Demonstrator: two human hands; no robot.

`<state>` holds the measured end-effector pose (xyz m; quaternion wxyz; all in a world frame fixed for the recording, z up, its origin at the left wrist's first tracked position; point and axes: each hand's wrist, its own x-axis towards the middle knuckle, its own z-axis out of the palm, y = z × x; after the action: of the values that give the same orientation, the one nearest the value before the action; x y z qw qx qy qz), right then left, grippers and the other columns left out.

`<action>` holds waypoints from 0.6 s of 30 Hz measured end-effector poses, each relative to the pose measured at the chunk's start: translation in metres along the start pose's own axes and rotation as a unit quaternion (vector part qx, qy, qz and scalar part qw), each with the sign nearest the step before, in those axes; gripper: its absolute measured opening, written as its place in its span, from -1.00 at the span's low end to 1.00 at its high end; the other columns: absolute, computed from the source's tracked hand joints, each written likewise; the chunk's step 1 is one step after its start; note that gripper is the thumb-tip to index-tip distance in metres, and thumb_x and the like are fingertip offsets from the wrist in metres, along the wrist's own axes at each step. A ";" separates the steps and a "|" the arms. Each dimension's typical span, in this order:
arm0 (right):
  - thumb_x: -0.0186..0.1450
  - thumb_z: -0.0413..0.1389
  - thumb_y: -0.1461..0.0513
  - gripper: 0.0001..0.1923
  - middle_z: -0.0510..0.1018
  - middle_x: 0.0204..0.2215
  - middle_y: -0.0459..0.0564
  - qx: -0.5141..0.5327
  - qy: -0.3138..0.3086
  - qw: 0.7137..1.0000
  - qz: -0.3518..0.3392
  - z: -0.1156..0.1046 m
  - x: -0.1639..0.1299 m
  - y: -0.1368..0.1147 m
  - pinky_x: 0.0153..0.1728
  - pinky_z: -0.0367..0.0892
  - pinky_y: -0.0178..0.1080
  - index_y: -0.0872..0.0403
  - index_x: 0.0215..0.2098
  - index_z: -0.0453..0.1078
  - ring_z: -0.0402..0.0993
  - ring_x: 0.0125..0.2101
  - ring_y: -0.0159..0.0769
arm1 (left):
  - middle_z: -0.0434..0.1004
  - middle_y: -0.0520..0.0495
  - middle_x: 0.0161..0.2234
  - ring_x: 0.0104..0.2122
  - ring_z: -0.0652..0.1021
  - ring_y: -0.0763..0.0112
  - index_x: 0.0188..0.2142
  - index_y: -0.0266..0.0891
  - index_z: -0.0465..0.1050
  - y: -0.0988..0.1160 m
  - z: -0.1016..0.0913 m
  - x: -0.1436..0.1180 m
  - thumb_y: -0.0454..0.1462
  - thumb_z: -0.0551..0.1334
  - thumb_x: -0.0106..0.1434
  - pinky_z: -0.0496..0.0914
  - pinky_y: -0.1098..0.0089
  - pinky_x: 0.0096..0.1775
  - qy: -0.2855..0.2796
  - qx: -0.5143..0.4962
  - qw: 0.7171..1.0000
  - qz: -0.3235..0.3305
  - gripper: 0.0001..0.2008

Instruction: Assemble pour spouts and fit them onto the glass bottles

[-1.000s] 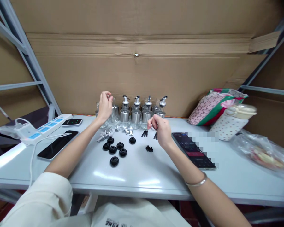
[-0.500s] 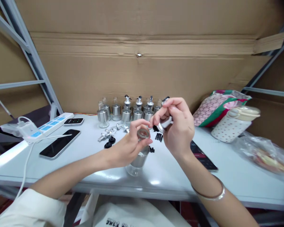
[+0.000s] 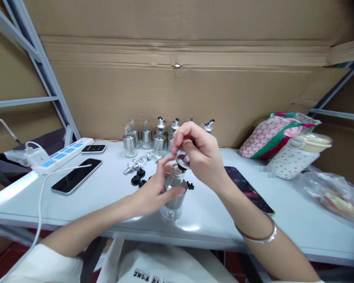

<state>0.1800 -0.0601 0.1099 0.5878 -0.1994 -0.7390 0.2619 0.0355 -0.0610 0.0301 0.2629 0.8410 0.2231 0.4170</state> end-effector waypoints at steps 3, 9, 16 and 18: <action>0.18 -0.18 0.45 -0.77 0.26 -0.59 -0.18 0.022 -0.025 0.999 0.014 0.001 0.003 0.006 -0.57 0.20 -0.37 0.04 -0.47 0.17 0.28 -0.60 -0.48 | 0.41 -0.19 -0.14 -0.11 0.46 0.22 0.04 -0.17 0.09 -0.001 -0.023 -0.031 -0.09 0.04 0.35 0.35 0.11 -0.03 0.050 0.170 0.981 -0.080 -0.66; 0.13 -0.24 0.48 -0.74 0.18 -0.62 -0.21 -0.006 -0.088 0.995 0.041 0.002 0.005 0.015 -0.61 0.15 -0.40 0.05 -0.51 0.14 0.33 -0.64 -0.53 | 0.51 -0.08 -0.56 -0.36 0.57 -0.02 -0.12 -0.26 0.26 -0.013 -0.076 -0.096 0.03 -0.15 0.30 -0.05 -0.28 0.07 -0.021 0.437 0.808 -0.396 -0.53; 0.11 -0.24 0.52 -0.72 0.17 -0.62 -0.22 -0.087 -0.156 0.984 0.026 -0.005 0.005 0.013 -0.64 0.11 -0.41 0.04 -0.50 0.08 0.31 -0.65 -0.53 | 0.52 -0.21 -0.56 -0.36 0.57 -0.07 -0.09 -0.34 0.30 -0.036 -0.108 -0.109 0.04 -0.23 0.30 0.00 -0.18 0.07 -0.011 0.548 0.711 -0.440 -0.42; 0.12 -0.23 0.52 -0.72 0.18 -0.62 -0.22 -0.101 -0.167 0.980 0.023 -0.004 0.004 0.011 -0.63 0.09 -0.40 0.03 -0.48 0.07 0.28 -0.65 -0.52 | 0.52 -0.24 -0.54 -0.36 0.57 -0.05 -0.14 -0.33 0.32 -0.043 -0.112 -0.106 0.02 -0.24 0.31 0.11 -0.07 0.05 -0.035 0.578 0.693 -0.430 -0.44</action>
<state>0.1832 -0.0482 0.1068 0.4266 -0.2282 -0.8446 0.2294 -0.1212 -0.0622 -0.0011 -0.1166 0.6532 0.7479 0.0181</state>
